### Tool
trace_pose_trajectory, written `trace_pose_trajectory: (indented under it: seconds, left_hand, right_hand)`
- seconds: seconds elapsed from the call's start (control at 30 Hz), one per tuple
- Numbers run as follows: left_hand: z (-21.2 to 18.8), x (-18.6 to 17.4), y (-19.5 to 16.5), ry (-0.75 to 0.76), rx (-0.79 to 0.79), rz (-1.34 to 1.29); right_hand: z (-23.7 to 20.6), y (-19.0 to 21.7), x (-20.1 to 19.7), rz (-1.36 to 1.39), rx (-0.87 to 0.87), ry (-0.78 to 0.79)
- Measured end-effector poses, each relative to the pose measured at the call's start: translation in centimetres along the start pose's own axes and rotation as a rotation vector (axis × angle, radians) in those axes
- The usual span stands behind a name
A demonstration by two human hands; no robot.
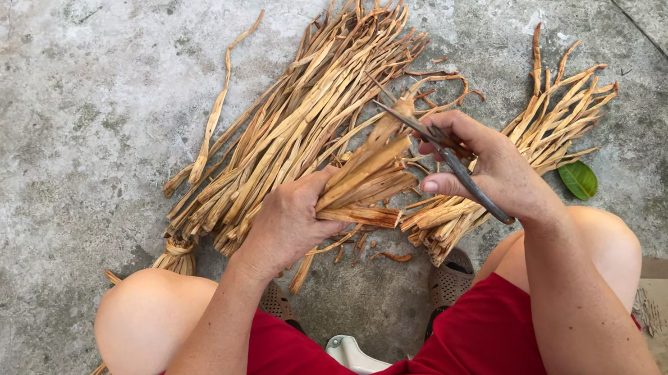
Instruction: The person sits on a small stool and uses shears to trim bundles of dried plant strips. They repeatedly pick up bundles, cut the ends to even them, and place the trimmed bundles back on the floor.
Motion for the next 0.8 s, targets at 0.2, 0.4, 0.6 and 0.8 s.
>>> trace_pose_trajectory:
  seconds: [0.2, 0.4, 0.6, 0.8]
  left_hand:
    - [0.1, -0.2, -0.1, 0.002, -0.001, 0.0]
    - [-0.2, -0.4, -0.1, -0.01, 0.005, -0.053]
    - [-0.1, -0.1, -0.2, 0.001, 0.01, -0.07]
    - [0.1, 0.0, 0.3, -0.029, -0.027, -0.129]
  right_hand:
    - [-0.1, -1.4, 0.8, 0.157, 0.182, -0.039]
    - [-0.1, -0.9, 0.1, 0.216, 0.202, -0.254]
    - [-0.4, 1.9, 0.6, -0.263, -0.036, -0.063]
    - [-0.2, 1.5, -0.1, 0.001, -0.001, -0.18]
Point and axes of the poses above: each hand's wrist, its own z-axis towards the middle knuckle, its own x-axis out of the palm, y = z × x, the point moved 3 cm from there along z, towards the middle knuckle, and after that the axes turned 11 degrees about -z, right-handed, at the moved point
